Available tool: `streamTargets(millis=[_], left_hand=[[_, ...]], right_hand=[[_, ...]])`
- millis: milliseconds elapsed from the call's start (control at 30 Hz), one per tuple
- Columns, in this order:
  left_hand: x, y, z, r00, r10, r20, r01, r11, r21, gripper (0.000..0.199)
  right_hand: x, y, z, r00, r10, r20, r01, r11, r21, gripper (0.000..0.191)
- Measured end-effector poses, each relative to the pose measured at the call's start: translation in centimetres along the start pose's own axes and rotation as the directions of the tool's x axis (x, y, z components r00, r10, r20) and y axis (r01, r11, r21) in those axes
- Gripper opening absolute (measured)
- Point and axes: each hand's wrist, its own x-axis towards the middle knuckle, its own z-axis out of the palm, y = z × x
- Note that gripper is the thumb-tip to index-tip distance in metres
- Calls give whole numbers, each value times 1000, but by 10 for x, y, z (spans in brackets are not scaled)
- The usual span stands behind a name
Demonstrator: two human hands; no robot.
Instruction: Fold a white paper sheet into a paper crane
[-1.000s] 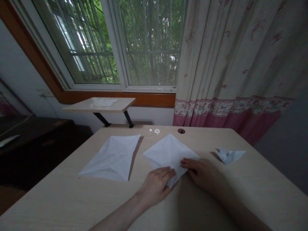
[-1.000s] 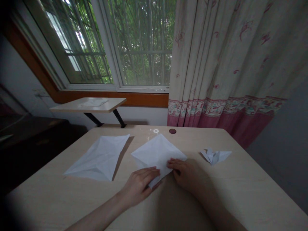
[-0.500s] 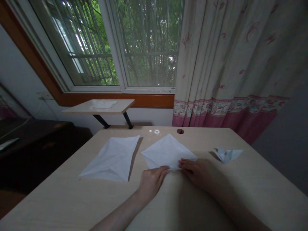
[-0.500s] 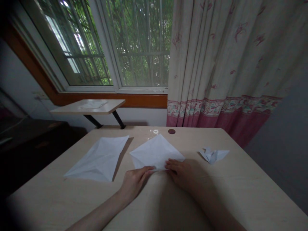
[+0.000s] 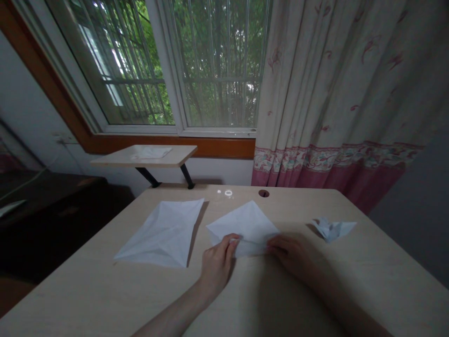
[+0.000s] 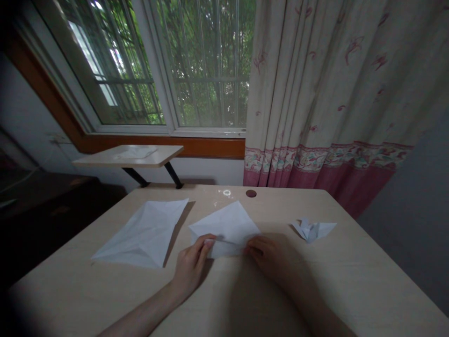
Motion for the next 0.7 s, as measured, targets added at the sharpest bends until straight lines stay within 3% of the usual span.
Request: streamTargets(millis=[100,200,300,367,500,600,700], left_hand=[[1,-1,0,998,-7,-66,6,1000,-19,21],[2,2,0,977,90,-193,-90,996,13,24],[1,8,-1,909,240,-340,-217,970,106,35],[-2,13,-2,871,320,-373,-272,946,177,38],[-6,19,-5,838,511,-192,-453,847,278,34],[-4,20,-8,779,627,-32,-602,760,244,31],[-2,20,-8,738,672,63,-669,717,195,29]], right_hand=[[2,-2,-7,992,9,124,-12,1000,24,21],[2,-3,-8,994,22,106,-21,1000,-10,24],[2,-6,-6,996,48,80,-48,999,1,28],[2,-9,-5,994,88,64,-90,996,26,28],[2,-13,-3,991,133,26,-135,987,93,23],[2,-16,1,990,142,-6,-140,982,128,21],[1,-18,7,994,113,-2,-112,981,157,19]])
